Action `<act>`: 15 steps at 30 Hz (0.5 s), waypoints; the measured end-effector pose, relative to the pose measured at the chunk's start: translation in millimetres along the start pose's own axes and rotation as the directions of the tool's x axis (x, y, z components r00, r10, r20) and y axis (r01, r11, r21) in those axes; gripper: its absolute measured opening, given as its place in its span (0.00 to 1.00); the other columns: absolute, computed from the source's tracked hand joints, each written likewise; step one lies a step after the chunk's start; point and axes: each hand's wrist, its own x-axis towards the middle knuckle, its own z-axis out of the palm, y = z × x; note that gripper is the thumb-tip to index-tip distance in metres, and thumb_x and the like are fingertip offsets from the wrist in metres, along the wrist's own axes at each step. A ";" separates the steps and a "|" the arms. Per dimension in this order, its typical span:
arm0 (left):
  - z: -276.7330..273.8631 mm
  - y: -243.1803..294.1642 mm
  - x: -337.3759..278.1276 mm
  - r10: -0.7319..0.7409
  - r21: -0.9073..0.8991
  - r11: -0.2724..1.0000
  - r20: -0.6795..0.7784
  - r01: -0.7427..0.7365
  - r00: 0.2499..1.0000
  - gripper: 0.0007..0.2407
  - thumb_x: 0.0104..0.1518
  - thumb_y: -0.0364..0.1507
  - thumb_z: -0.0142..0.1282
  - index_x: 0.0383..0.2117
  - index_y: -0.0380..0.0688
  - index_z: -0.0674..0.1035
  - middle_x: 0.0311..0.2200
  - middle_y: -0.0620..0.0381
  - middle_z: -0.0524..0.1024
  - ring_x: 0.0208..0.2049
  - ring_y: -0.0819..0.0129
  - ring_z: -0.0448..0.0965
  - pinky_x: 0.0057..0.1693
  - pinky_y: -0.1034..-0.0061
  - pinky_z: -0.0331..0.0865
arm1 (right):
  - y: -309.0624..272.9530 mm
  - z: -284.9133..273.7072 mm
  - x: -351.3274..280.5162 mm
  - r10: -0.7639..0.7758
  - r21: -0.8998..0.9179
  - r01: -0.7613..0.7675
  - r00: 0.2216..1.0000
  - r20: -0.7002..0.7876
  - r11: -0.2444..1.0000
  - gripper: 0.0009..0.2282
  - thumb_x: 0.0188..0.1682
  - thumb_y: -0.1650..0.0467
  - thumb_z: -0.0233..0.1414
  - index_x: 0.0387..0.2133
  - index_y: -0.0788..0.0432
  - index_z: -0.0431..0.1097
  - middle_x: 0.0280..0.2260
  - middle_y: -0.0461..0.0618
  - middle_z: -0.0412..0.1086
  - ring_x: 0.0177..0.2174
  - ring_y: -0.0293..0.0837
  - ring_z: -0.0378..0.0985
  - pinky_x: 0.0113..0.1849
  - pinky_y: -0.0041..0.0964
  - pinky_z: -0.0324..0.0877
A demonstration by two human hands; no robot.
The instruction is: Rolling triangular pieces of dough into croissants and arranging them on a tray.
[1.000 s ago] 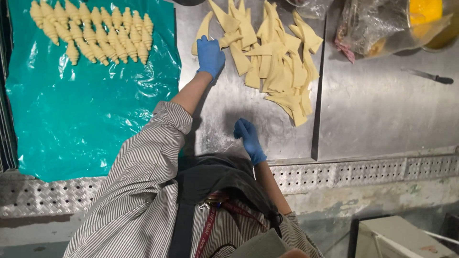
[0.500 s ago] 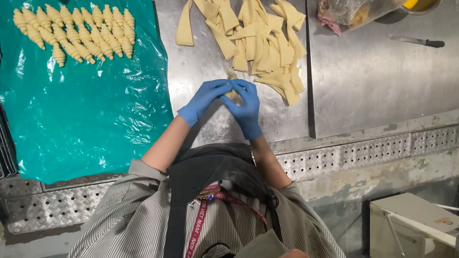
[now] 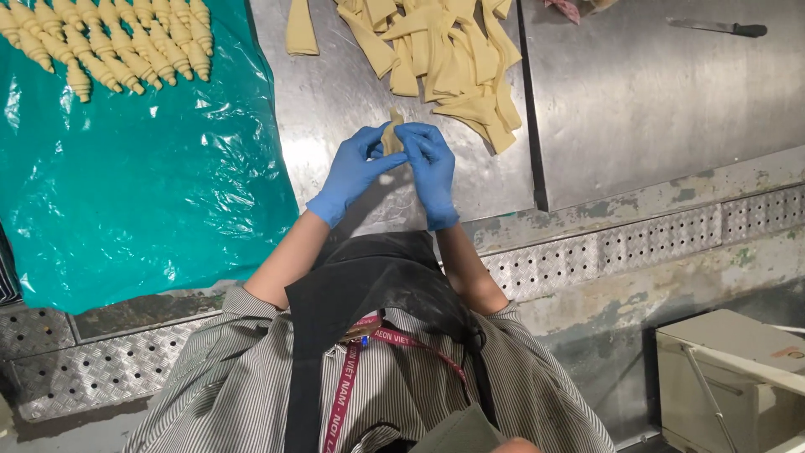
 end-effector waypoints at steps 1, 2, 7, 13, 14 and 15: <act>-1.8 7.5 -1.5 0.000 0.003 1.000 0.004 0.000 1.000 0.23 0.54 0.30 0.70 0.56 0.37 0.78 0.43 0.57 0.77 0.42 0.74 0.80 0.50 0.81 0.74 | -0.8 -0.5 0.6 0.000 0.002 0.000 1.000 -0.004 1.000 0.09 0.55 0.77 0.54 0.46 0.66 0.77 0.49 0.53 0.71 0.49 0.42 0.75 0.51 0.33 0.72; -3.7 14.7 -2.8 -0.019 -0.043 0.999 0.036 0.021 0.999 0.23 0.54 0.29 0.69 0.57 0.37 0.77 0.43 0.57 0.77 0.42 0.74 0.80 0.50 0.81 0.75 | -1.4 -0.9 1.8 0.009 0.014 -0.009 1.000 0.001 1.000 0.09 0.55 0.77 0.55 0.46 0.66 0.77 0.49 0.52 0.71 0.49 0.42 0.76 0.50 0.33 0.72; -10.9 6.8 0.3 -0.078 -0.168 0.981 0.090 0.092 0.993 0.24 0.54 0.26 0.66 0.59 0.37 0.74 0.43 0.58 0.79 0.42 0.74 0.82 0.51 0.81 0.76 | -13.1 -2.7 6.8 -0.002 0.022 0.001 1.000 0.024 1.000 0.10 0.51 0.78 0.58 0.45 0.66 0.76 0.48 0.52 0.70 0.46 0.41 0.77 0.48 0.32 0.74; -15.0 11.0 -1.6 -0.081 -0.097 0.992 0.055 0.086 0.995 0.22 0.58 0.27 0.63 0.59 0.33 0.74 0.44 0.55 0.83 0.42 0.77 0.80 0.51 0.82 0.75 | -8.0 -2.5 7.4 0.030 0.011 -0.030 0.999 0.011 0.999 0.07 0.55 0.77 0.56 0.43 0.66 0.78 0.46 0.53 0.74 0.45 0.40 0.77 0.47 0.31 0.74; -15.7 9.8 -1.2 -0.079 -0.036 0.996 0.037 0.080 0.996 0.21 0.59 0.28 0.62 0.59 0.34 0.75 0.44 0.54 0.83 0.42 0.78 0.80 0.50 0.82 0.74 | -11.4 -1.4 8.6 0.046 0.020 -0.046 0.999 0.006 0.999 0.07 0.54 0.77 0.56 0.43 0.66 0.78 0.46 0.52 0.74 0.45 0.40 0.78 0.46 0.31 0.74; -16.3 8.7 -1.0 -0.076 0.025 0.997 0.019 0.076 0.997 0.20 0.61 0.28 0.61 0.59 0.35 0.75 0.43 0.53 0.83 0.41 0.78 0.80 0.49 0.81 0.74 | -15.0 -0.4 9.8 0.062 0.029 -0.062 0.998 0.002 0.998 0.07 0.54 0.77 0.55 0.42 0.65 0.78 0.46 0.52 0.74 0.44 0.40 0.78 0.45 0.30 0.74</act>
